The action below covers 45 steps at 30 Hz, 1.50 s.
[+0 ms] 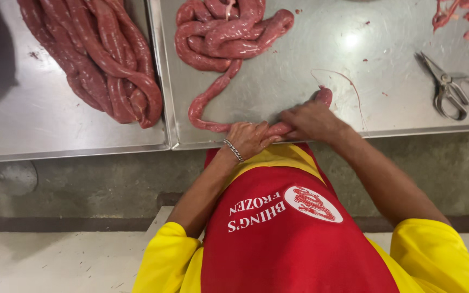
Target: The person ties meat-filled casings into small segments using a thin string by hand on a metal table.
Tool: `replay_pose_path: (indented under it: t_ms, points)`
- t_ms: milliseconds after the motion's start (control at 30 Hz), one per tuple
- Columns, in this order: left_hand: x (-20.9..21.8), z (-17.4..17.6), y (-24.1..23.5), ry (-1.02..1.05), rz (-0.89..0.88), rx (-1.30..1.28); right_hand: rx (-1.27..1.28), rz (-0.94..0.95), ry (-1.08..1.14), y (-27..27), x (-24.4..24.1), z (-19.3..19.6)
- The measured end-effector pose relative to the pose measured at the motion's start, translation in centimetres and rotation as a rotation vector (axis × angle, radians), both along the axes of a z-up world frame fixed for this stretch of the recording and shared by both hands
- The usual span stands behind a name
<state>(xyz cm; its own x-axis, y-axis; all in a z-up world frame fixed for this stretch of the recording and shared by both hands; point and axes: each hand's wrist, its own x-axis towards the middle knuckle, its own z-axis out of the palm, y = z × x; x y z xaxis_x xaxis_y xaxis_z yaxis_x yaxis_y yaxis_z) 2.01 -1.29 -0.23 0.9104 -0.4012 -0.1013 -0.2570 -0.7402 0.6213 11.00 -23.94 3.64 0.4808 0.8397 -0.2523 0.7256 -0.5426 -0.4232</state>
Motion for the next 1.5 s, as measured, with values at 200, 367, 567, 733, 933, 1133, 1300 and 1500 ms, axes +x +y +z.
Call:
replay_pose_path:
  t_ms: [200, 367, 567, 733, 933, 1133, 1300, 1500]
  points:
    - [-0.8, 0.7, 1.9, -0.09, 0.091, 0.059, -0.104, -0.555, 0.291, -11.6, 1.3, 1.2]
    - [0.2, 5.0, 1.3, 0.044, 0.21, 0.167, 0.526, -1.08, 0.524, -22.2, -5.1, 2.3]
    - [2.3, 5.1, -6.9, -0.32, 0.338, 0.276, 1.545, -1.414, 0.812, -28.2, -10.6, 1.1]
    - [5.9, -1.3, -13.1, -0.36, 0.342, 0.371, 2.017, -1.467, 0.937, -34.7, -11.2, -2.1]
    - [8.8, 0.4, -10.2, 0.754, 0.242, -0.68, 0.59, -1.111, 0.132, -32.4, -5.9, -1.5]
    - [9.6, 2.1, -12.7, 0.929, 0.137, -0.884, -0.038, -0.888, 0.03, -15.9, 3.5, -0.3]
    - [10.1, 1.2, -13.3, 0.917, 0.41, -0.702, 0.135, -0.584, 0.025, -8.4, -2.9, 5.1]
    - [9.9, -0.4, -14.0, 0.727, 0.391, -0.56, 0.603, -0.913, 0.39, -14.9, -9.8, 2.4]
